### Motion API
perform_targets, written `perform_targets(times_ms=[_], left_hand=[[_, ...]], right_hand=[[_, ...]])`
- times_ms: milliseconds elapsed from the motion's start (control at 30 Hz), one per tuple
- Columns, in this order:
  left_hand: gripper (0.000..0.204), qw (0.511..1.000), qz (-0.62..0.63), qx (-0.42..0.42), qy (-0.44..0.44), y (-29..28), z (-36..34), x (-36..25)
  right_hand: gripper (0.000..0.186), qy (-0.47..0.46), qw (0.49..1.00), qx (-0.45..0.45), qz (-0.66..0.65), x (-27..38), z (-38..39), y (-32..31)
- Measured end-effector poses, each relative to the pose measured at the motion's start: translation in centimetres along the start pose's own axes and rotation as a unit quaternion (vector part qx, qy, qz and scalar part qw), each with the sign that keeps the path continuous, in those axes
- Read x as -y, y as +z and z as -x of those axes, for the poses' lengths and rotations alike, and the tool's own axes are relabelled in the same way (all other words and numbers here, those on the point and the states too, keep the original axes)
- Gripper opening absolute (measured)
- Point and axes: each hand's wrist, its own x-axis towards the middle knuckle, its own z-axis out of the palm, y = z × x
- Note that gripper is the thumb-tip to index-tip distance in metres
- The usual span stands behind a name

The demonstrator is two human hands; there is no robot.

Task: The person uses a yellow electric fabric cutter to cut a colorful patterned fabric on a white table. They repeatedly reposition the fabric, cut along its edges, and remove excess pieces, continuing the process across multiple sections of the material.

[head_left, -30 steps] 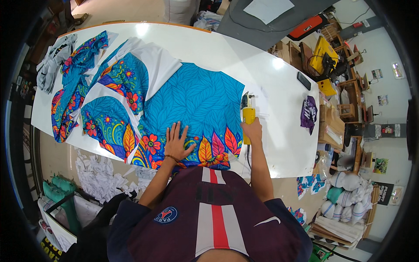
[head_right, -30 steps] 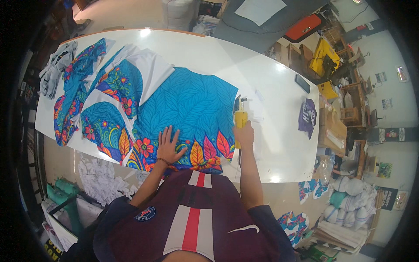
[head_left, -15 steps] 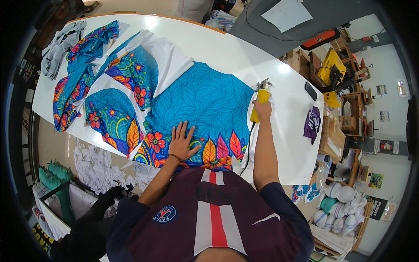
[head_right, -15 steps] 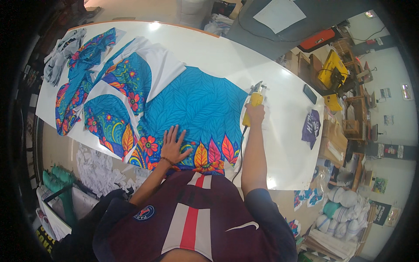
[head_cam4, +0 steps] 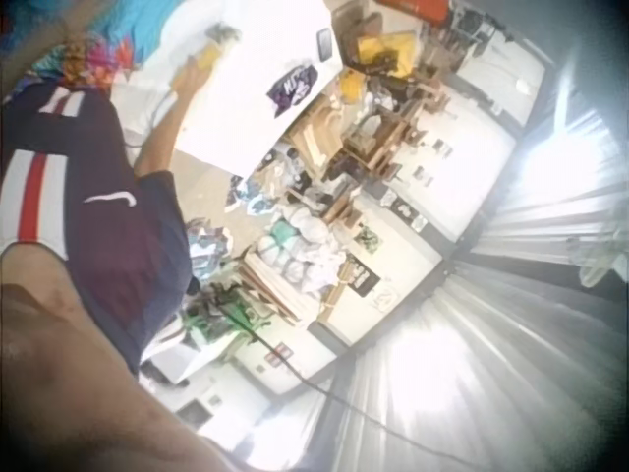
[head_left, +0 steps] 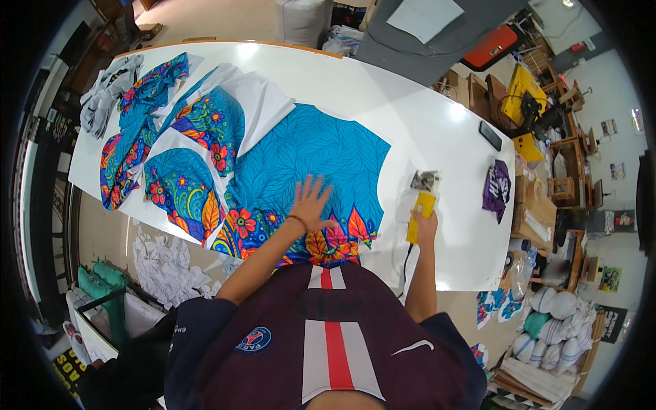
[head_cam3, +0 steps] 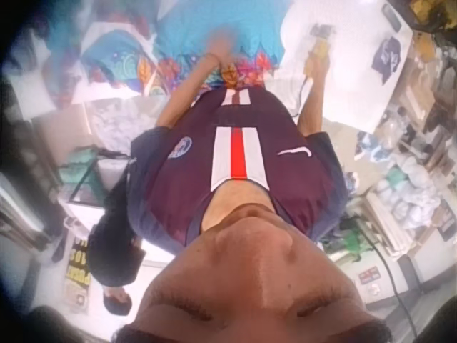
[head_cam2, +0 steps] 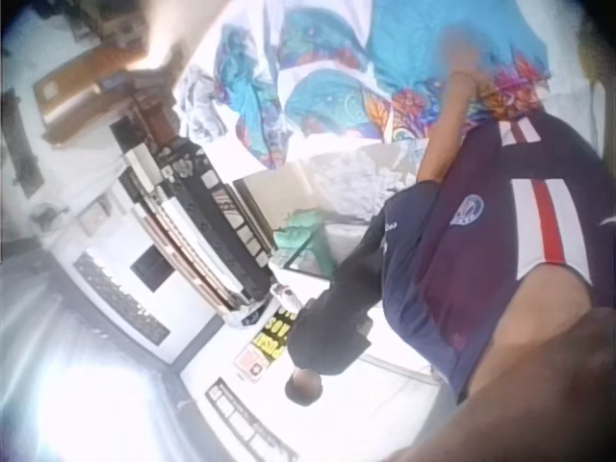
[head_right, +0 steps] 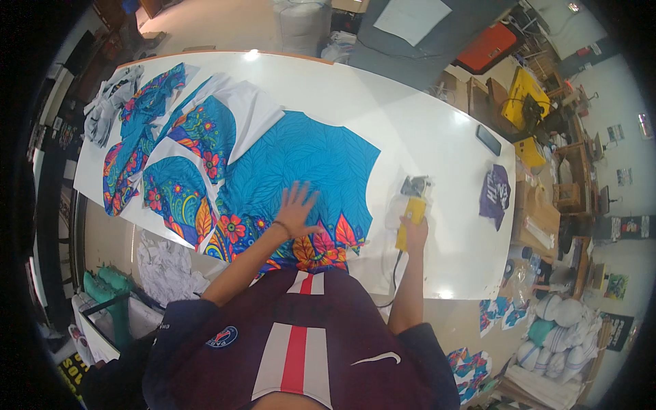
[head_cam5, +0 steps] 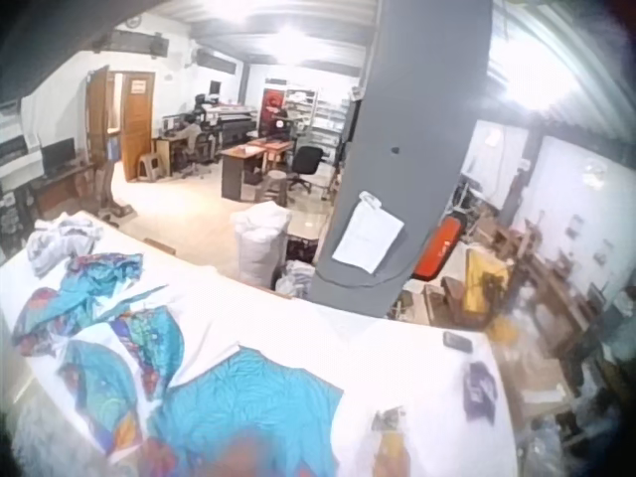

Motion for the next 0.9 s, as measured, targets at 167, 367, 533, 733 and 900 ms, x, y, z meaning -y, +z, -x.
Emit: perform_targets(times_ms=[167, 367, 533, 733, 900], left_hand=[[0.086, 0.988, -0.054, -0.041, 0.141, 6.0, -4.2, -5.9], [0.079, 0.963, -0.088, 0.047, 0.25, 8.1, 1.5, -7.6], [0.06, 0.904, -0.18, 0.125, 0.366, 11.2, 7.6, -2.9], [0.042, 0.927, 0.17, 0.245, 0.226, 5.3, 9.4, -4.7], [0.034, 0.973, 0.18, 0.033, 0.139, 4.1, 8.5, -6.6]], right_hand=[[0.044, 0.025, 0.999, -0.013, -0.028, -6.1, 9.9, -6.9], [0.054, 0.064, 0.984, -0.064, 0.152, -9.6, 18.8, -11.4], [0.062, 0.048, 0.946, -0.016, 0.319, -6.5, 22.6, -12.4], [0.062, -0.014, 0.901, 0.071, 0.427, -4.4, 19.7, -11.6], [0.058, -0.055, 0.869, 0.074, 0.486, -2.4, 16.5, -9.6]])
